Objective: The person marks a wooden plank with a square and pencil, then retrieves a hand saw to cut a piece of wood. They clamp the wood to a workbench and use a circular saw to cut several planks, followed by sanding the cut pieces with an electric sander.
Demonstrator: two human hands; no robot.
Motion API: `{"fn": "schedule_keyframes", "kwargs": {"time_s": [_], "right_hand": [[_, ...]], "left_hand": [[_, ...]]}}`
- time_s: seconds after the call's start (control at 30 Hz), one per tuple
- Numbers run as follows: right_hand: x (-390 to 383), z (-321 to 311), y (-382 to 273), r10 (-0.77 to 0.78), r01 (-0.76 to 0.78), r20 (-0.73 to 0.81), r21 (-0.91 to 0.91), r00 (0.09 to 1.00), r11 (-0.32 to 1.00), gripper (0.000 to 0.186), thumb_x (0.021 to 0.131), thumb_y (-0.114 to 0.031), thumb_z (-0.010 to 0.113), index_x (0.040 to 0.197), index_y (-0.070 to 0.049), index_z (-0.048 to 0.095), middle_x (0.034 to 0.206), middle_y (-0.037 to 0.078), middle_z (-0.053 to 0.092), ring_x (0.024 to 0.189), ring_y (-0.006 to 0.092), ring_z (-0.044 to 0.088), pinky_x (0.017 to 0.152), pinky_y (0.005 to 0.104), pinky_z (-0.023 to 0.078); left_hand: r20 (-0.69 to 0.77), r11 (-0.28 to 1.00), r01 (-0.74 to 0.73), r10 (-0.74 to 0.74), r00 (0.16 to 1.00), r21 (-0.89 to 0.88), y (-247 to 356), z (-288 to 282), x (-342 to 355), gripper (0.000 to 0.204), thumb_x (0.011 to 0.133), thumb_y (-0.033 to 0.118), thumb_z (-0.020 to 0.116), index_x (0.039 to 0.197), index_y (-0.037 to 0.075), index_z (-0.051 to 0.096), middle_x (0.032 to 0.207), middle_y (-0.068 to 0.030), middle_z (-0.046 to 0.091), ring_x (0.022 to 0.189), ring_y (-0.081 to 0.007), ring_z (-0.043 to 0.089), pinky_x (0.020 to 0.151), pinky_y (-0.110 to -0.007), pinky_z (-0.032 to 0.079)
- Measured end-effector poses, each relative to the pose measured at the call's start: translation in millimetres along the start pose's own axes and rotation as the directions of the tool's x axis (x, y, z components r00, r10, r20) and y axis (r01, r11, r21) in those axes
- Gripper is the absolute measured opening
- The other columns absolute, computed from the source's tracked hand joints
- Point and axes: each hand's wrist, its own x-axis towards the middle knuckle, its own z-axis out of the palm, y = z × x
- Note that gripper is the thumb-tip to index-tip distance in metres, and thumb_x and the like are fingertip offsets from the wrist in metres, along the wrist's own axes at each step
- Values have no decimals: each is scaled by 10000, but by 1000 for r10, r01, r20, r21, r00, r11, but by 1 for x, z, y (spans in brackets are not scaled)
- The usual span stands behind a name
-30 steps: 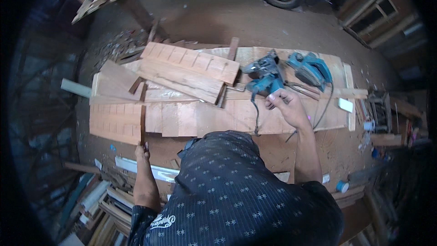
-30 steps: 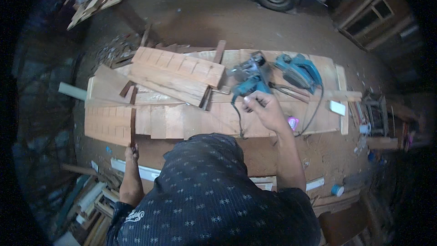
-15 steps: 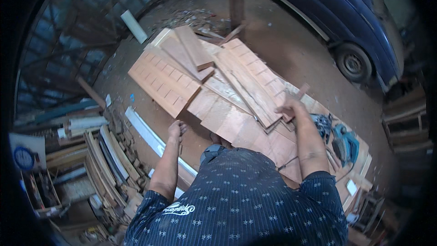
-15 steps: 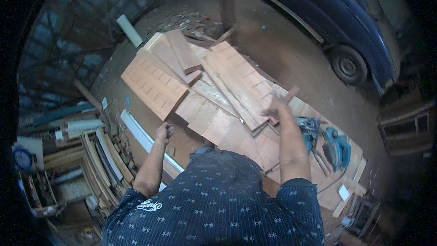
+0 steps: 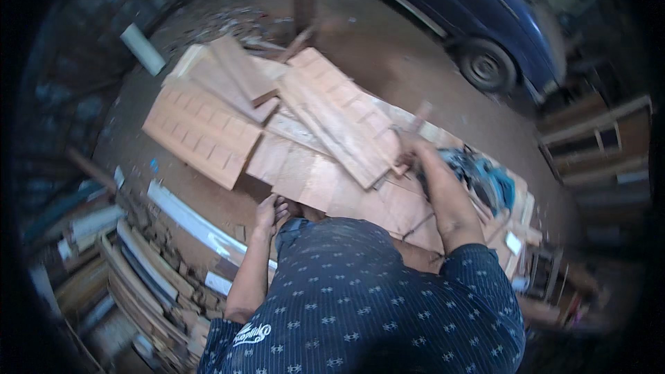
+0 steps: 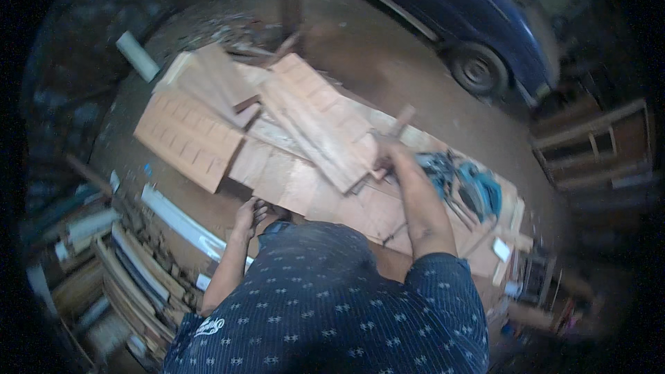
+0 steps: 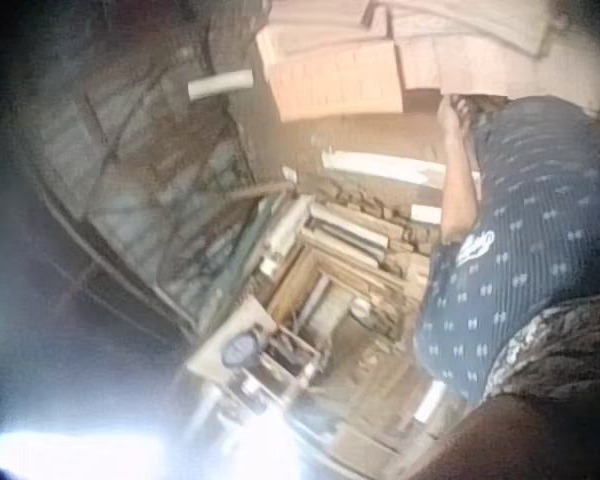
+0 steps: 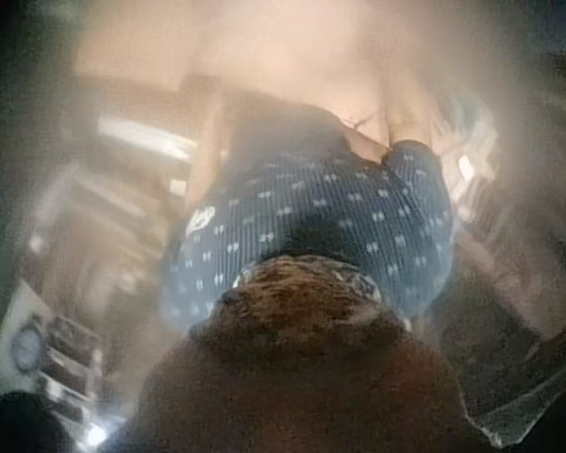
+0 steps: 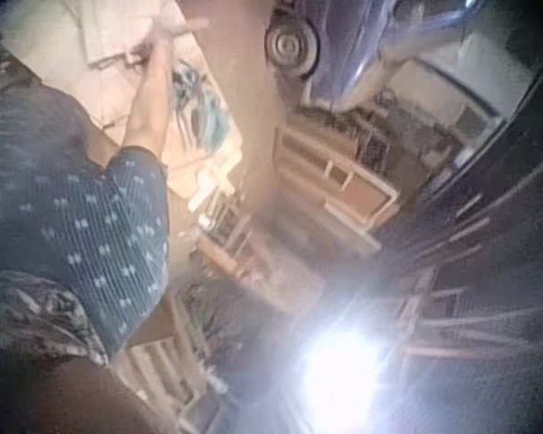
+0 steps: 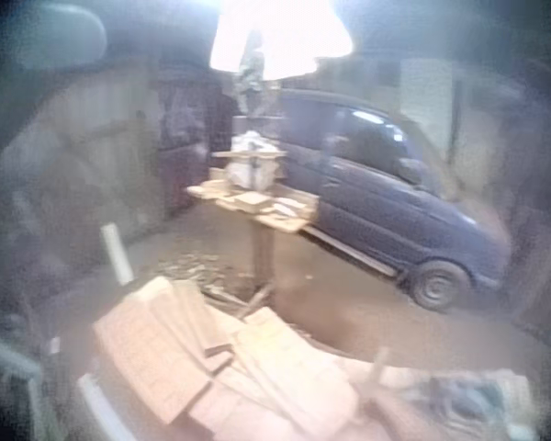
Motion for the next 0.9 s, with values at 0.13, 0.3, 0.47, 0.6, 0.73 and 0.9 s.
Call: {"fn": "schedule_keyframes", "kwargs": {"time_s": [0.13,0.3,0.47,0.6,0.73,0.9], "right_hand": [[-24,8,-38,121,-121,177,-11,977,993,804,661,-384,881,1303,7,595,1268,250,647,1115,333,666,929,421,542],[-182,-41,-109,-41,421,-585,531,810,735,509,826,-360,806,1205,-38,697,1119,134,728,987,272,704,838,349,570],[-306,-63,51,444,149,-736,585,510,798,378,922,-195,711,1264,-46,650,1136,93,713,1056,189,663,884,309,536],[-339,25,302,671,-469,-637,492,380,733,786,821,-315,785,1468,-11,457,1393,213,587,1315,338,544,1103,405,423],[-289,51,343,630,-355,-472,547,617,758,690,697,-104,724,1353,26,552,1263,213,659,1214,353,612,1045,415,459],[-288,50,354,683,-467,-470,502,560,728,593,690,-81,687,1263,44,601,1165,236,689,1155,370,634,1001,415,476]], "left_hand": [[93,997,-25,19,995,67,11,31,7,238,1031,280,538,1025,64,636,888,-42,668,689,-130,667,586,-252,576],[248,973,-16,-42,968,228,23,73,11,264,1045,276,508,1032,48,640,900,-50,671,768,-135,681,628,-255,554],[236,941,-96,17,971,325,27,78,4,274,1026,248,553,1161,28,645,944,-67,680,789,-162,666,681,-297,536],[209,852,-136,32,977,505,34,58,0,311,1027,262,547,1243,57,639,1071,-71,693,894,-174,669,770,-304,533],[-50,856,-66,106,993,513,31,6,-30,310,1025,306,563,1198,63,647,1042,-61,686,873,-162,658,747,-342,537],[-237,958,-73,142,961,277,15,-56,-9,317,1011,340,579,1163,71,649,1003,-67,669,759,-143,621,674,-328,528]]}}
